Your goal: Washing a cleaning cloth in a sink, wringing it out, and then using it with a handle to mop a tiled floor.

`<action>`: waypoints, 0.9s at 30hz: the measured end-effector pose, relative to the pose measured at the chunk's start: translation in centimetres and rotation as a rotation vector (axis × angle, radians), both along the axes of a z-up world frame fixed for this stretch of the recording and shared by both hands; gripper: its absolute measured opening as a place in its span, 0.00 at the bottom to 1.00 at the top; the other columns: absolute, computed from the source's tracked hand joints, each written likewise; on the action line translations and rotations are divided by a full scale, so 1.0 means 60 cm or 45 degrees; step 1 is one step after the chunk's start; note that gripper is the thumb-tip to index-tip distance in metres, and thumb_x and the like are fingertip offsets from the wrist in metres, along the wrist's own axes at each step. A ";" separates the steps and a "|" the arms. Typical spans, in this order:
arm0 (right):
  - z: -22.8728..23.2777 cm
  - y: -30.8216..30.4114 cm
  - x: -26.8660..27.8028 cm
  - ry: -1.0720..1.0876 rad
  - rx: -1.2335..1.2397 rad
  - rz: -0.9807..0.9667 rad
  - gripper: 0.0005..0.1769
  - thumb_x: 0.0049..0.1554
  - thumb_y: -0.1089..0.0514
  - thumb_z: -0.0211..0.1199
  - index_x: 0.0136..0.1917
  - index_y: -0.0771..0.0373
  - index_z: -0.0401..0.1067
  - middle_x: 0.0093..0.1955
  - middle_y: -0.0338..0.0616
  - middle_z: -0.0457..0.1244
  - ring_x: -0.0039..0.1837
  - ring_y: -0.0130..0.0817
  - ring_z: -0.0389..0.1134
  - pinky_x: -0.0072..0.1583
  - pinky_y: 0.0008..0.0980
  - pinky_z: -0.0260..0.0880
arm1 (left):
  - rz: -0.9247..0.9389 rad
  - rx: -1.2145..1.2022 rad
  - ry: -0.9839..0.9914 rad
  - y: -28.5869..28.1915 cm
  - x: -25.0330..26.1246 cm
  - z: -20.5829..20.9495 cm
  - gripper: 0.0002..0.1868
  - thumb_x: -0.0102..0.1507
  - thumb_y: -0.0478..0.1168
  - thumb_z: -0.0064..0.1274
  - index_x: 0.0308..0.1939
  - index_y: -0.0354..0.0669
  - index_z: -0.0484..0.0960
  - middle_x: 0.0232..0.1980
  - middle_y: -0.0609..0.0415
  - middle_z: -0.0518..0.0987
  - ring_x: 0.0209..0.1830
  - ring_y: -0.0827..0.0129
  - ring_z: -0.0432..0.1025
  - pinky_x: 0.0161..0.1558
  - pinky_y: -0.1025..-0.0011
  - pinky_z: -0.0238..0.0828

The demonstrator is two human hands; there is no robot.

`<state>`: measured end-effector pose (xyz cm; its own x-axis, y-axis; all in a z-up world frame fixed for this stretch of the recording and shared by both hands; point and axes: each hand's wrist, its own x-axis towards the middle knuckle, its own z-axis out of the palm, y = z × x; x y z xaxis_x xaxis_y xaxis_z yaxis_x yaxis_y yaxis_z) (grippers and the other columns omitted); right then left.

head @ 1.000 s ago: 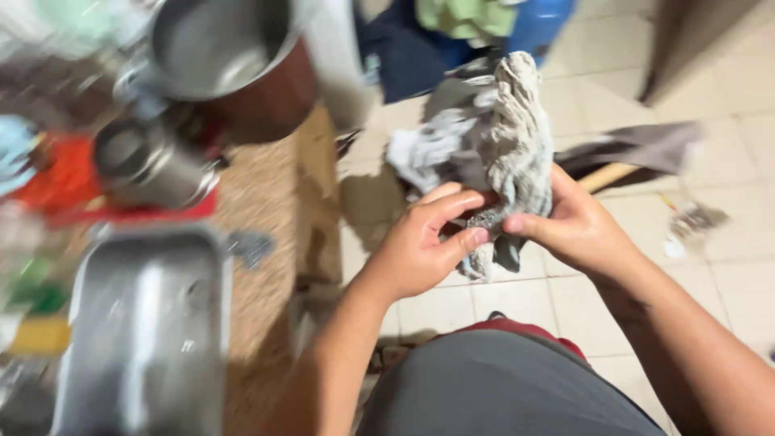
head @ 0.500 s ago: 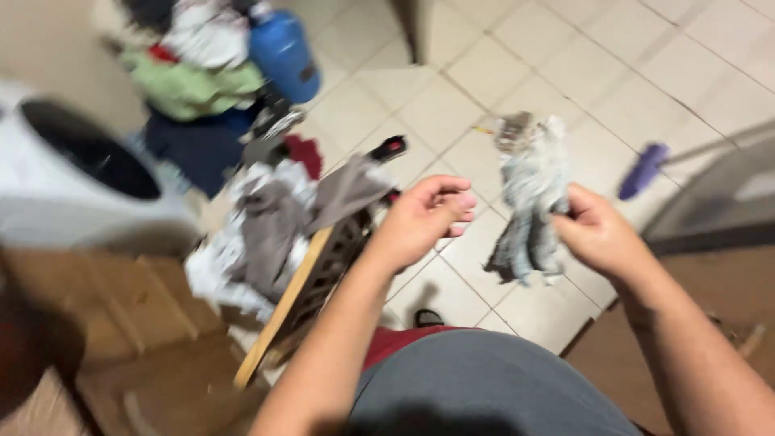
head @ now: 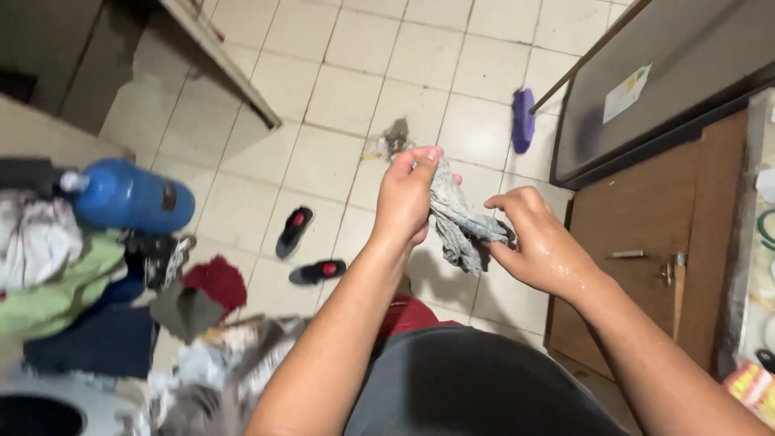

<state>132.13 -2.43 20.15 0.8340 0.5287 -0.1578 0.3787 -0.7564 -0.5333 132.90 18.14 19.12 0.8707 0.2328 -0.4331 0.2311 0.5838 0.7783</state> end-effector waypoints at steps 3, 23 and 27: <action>0.026 0.068 0.085 0.065 0.190 -0.085 0.33 0.50 0.56 0.73 0.67 0.53 0.68 0.59 0.40 0.61 0.62 0.43 0.69 0.62 0.43 0.70 | 0.085 -0.103 -0.040 0.027 0.098 0.042 0.15 0.71 0.39 0.48 0.58 0.34 0.77 0.40 0.38 0.82 0.36 0.59 0.80 0.36 0.63 0.83; -0.049 0.071 0.829 -0.087 0.920 -0.751 0.12 0.64 0.59 0.67 0.57 0.64 0.67 0.39 0.36 0.58 0.39 0.25 0.61 0.43 0.24 0.62 | -0.660 0.304 -0.265 0.103 0.848 -0.076 0.19 0.67 0.44 0.60 0.59 0.38 0.83 0.47 0.37 0.85 0.47 0.52 0.81 0.42 0.53 0.82; -0.014 0.092 1.015 -0.246 0.781 -0.731 0.12 0.62 0.66 0.70 0.57 0.66 0.70 0.39 0.44 0.60 0.42 0.36 0.64 0.45 0.34 0.64 | -0.531 0.458 -0.248 0.080 1.049 -0.045 0.17 0.66 0.46 0.62 0.55 0.41 0.84 0.47 0.47 0.85 0.45 0.57 0.82 0.37 0.59 0.84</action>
